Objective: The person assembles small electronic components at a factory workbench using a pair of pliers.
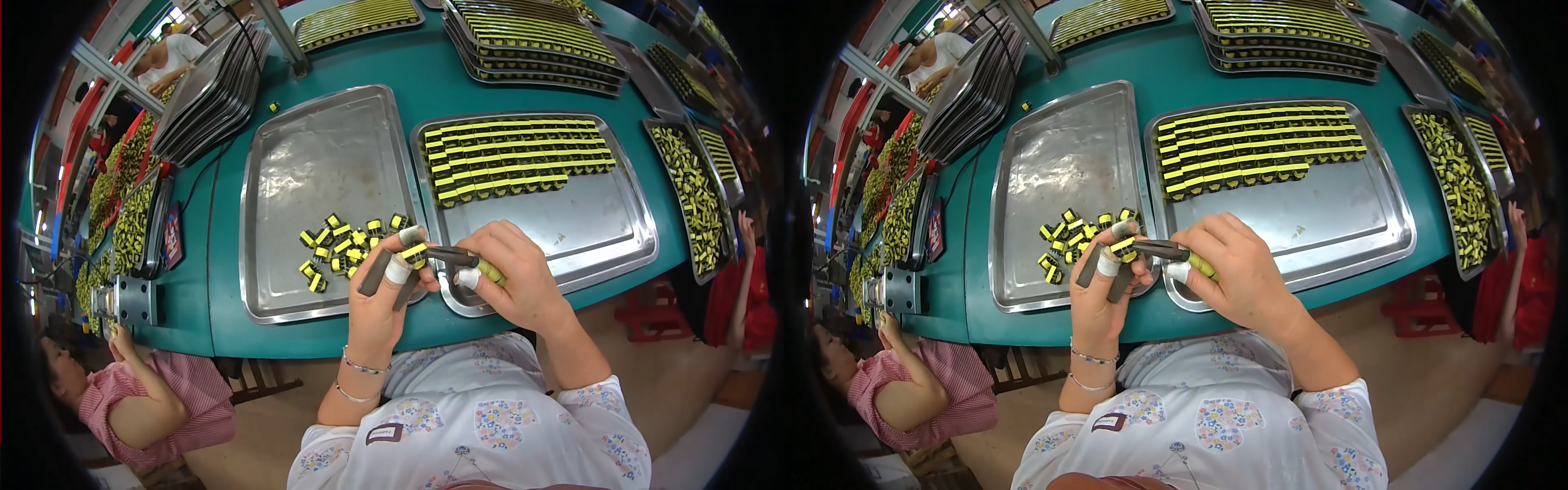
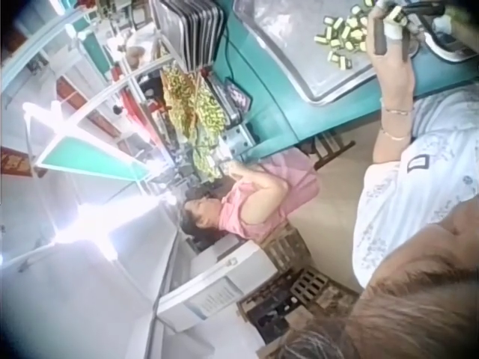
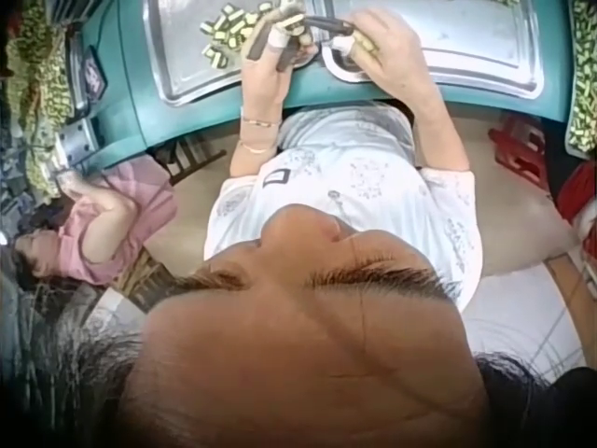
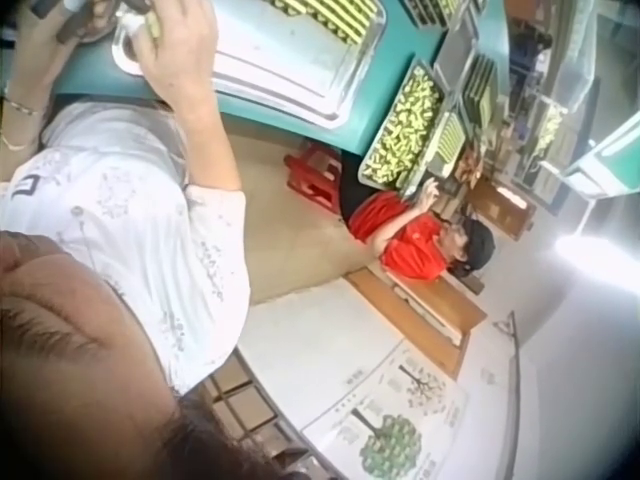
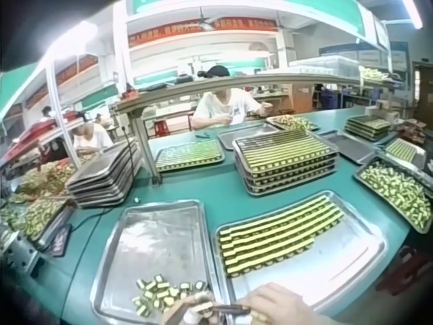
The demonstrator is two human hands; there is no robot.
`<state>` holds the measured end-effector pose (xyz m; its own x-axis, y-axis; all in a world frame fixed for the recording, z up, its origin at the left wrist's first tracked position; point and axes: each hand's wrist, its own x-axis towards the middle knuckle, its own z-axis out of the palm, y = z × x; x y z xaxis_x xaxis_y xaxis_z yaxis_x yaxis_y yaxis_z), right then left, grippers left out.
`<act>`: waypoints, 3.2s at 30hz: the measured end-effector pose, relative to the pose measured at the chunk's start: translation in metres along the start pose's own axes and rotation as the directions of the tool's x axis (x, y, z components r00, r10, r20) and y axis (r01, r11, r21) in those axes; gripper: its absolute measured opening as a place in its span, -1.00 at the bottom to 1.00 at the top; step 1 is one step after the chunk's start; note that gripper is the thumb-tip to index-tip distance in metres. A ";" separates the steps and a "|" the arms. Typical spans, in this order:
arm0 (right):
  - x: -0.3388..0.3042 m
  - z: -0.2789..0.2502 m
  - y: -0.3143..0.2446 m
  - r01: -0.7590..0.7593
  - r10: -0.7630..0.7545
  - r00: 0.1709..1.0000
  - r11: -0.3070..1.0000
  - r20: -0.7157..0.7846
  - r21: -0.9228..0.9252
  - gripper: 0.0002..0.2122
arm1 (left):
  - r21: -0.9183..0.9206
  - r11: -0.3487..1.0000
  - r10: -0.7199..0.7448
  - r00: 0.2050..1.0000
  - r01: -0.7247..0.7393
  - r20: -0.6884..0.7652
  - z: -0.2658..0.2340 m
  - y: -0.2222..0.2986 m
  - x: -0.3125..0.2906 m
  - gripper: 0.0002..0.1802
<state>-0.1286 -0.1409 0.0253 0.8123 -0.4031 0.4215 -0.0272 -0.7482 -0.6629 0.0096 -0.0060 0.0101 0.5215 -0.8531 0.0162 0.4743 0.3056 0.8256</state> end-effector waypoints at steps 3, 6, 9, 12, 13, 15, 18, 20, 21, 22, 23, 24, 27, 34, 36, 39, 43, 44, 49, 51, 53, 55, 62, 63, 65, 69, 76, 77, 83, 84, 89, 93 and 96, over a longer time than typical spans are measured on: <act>0.004 -0.005 0.000 0.024 -0.024 1.000 1.000 0.000 -0.017 -0.76 | 0.007 1.000 -0.018 1.000 0.018 0.003 -0.001 0.000 -0.001 -0.55; 0.007 -0.007 0.002 0.043 -0.042 0.999 0.997 0.019 -0.059 -0.73 | 0.044 0.999 -0.010 1.000 0.011 -0.014 0.002 -0.001 -0.001 -0.56; 0.009 -0.008 0.004 0.123 -0.123 0.992 0.989 0.005 -0.083 -0.71 | 0.031 0.999 -0.037 0.999 0.037 0.015 -0.003 -0.003 -0.001 -0.57; 0.011 -0.010 0.007 0.175 -0.173 0.985 0.977 0.027 -0.121 -0.73 | 0.070 0.996 -0.048 0.999 0.048 -0.003 -0.003 -0.004 -0.002 -0.56; 0.012 -0.010 0.008 0.189 -0.185 0.982 0.974 0.038 -0.123 -0.75 | 0.070 0.996 -0.050 0.999 0.050 -0.003 -0.004 -0.004 -0.002 -0.56; 0.011 -0.011 0.010 0.200 -0.196 0.980 0.972 0.048 -0.124 -0.76 | 0.078 0.996 -0.036 0.999 0.034 0.025 -0.005 -0.006 -0.002 -0.55; 0.010 -0.012 0.012 0.162 -0.152 0.983 0.982 0.102 -0.099 -0.77 | 0.106 0.993 -0.047 0.999 0.046 0.010 -0.001 -0.005 -0.002 -0.54; 0.010 -0.012 0.012 0.144 -0.137 0.985 0.988 0.106 -0.058 -0.78 | 0.117 0.992 -0.040 0.999 0.039 0.006 0.000 -0.005 -0.002 -0.54; 0.010 -0.012 0.012 0.144 -0.138 0.985 0.988 0.104 -0.057 -0.78 | 0.126 0.992 -0.032 0.999 0.032 0.002 0.000 -0.005 -0.002 -0.53; 0.010 -0.011 0.012 0.123 -0.121 0.989 0.992 0.085 -0.022 -0.79 | 0.128 0.991 -0.032 0.999 0.031 0.002 0.001 -0.005 -0.002 -0.53; 0.010 -0.010 0.011 0.103 -0.104 0.992 0.995 0.067 0.013 -0.79 | 0.122 0.992 -0.023 1.000 0.023 -0.004 0.002 -0.005 -0.002 -0.53; 0.009 -0.009 0.011 0.104 -0.104 0.992 0.995 0.066 0.014 -0.79 | 0.116 0.993 -0.014 1.000 0.015 -0.010 0.003 -0.005 -0.001 -0.53; 0.006 -0.006 0.011 0.070 -0.070 0.998 0.996 0.003 0.062 -0.79 | 0.093 0.995 -0.020 0.999 0.024 -0.046 0.003 -0.003 -0.001 -0.51; 0.001 -0.005 0.004 0.030 -0.030 1.000 1.000 0.001 0.008 -0.77 | -0.016 1.000 -0.026 0.998 0.025 -0.055 0.004 -0.003 -0.002 -0.58; 0.001 -0.005 0.003 0.035 -0.035 0.999 0.999 -0.004 -0.019 -0.77 | 0.046 0.999 0.013 0.997 -0.009 -0.074 0.005 -0.004 -0.002 -0.57; 0.000 -0.006 0.001 0.044 -0.045 0.999 0.998 -0.007 -0.037 -0.76 | 0.086 0.995 0.052 0.997 -0.046 -0.063 0.005 -0.005 -0.003 -0.59; -0.001 -0.006 -0.001 0.068 -0.069 0.998 0.993 -0.012 -0.101 -0.75 | 0.077 0.994 0.076 0.996 -0.073 -0.045 0.003 -0.007 -0.004 -0.62; -0.002 -0.005 -0.001 0.080 -0.082 0.997 0.991 -0.014 -0.111 -0.74 | 0.079 0.994 0.080 0.995 -0.076 -0.053 0.004 -0.006 -0.004 -0.62; -0.007 0.001 -0.004 0.065 -0.070 0.997 0.979 -0.023 -0.193 -0.74 | 0.130 0.987 0.099 0.992 -0.089 -0.073 0.006 -0.006 -0.005 -0.62; -0.008 0.002 -0.005 0.059 -0.068 0.997 0.978 -0.035 -0.198 -0.74 | 0.135 0.988 0.092 0.993 -0.080 -0.080 0.006 -0.006 -0.005 -0.63; -0.008 0.002 -0.006 0.020 -0.025 0.999 0.989 -0.030 -0.147 -0.75 | 0.139 0.987 0.096 0.992 -0.084 -0.087 0.007 -0.007 -0.004 -0.64; -0.006 -0.001 -0.006 0.009 -0.012 1.000 0.994 -0.027 -0.107 -0.75 | 0.143 0.986 0.100 0.991 -0.085 -0.095 0.007 -0.007 -0.005 -0.64; -0.003 -0.002 0.000 -0.001 0.000 0.999 0.999 -0.035 -0.034 -0.78 | 0.103 0.992 0.085 0.991 -0.075 -0.099 0.007 -0.007 -0.004 -0.62; -0.002 -0.002 0.000 -0.002 0.001 0.999 0.999 -0.036 -0.034 -0.78 | 0.097 0.993 0.078 0.993 -0.068 -0.094 0.007 -0.007 -0.004 -0.62; -0.002 0.000 0.001 0.024 -0.026 0.999 0.998 -0.039 -0.059 -0.78 | 0.116 0.990 0.091 0.992 -0.081 -0.084 0.007 -0.007 -0.004 -0.62; -0.006 0.002 0.001 0.027 -0.030 0.999 0.992 -0.020 -0.123 -0.77 | 0.138 0.987 0.092 0.994 -0.082 -0.066 0.007 -0.007 -0.004 -0.62; -0.005 0.001 -0.003 -0.024 0.019 0.998 0.996 -0.054 -0.091 -0.78 | 0.152 0.985 0.099 0.992 -0.087 -0.077 0.009 -0.005 -0.004 -0.62; -0.005 0.001 -0.002 -0.032 0.030 0.996 0.999 -0.088 -0.024 -0.78 | 0.155 0.986 0.075 0.993 -0.060 -0.092 0.010 -0.004 -0.004 -0.62; -0.001 0.020 -0.001 -0.113 0.166 0.986 0.768 -0.026 0.630 -0.74 | 0.027 0.999 -0.041 0.999 0.042 -0.033 0.019 0.002 -0.007 -0.56; -0.001 0.021 -0.004 -0.113 0.165 0.986 0.767 -0.025 0.631 -0.74 | 0.052 0.997 -0.055 0.997 0.058 -0.053 0.022 0.001 -0.007 -0.56; 0.005 0.019 -0.017 -0.423 0.311 0.898 0.414 0.311 0.806 -0.71 | 0.062 0.998 -0.023 0.994 0.030 -0.107 0.025 -0.002 -0.006 -0.57; 0.002 0.024 -0.015 -0.424 0.307 0.889 0.273 0.339 0.864 -0.71 | 0.143 0.989 -0.018 0.995 0.032 -0.096 0.025 0.001 -0.008 -0.57; 0.002 0.026 -0.012 -0.422 0.282 0.892 0.244 0.353 0.873 -0.72 | 0.200 0.980 0.026 0.997 -0.011 -0.072 0.015 0.000 -0.011 -0.60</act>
<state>-0.1114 -0.1192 0.0178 0.9226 -0.3847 -0.0290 0.1590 0.4475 -0.8801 -0.0064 -0.0028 0.0186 0.5832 -0.8124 -0.0028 0.3167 0.2242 0.9217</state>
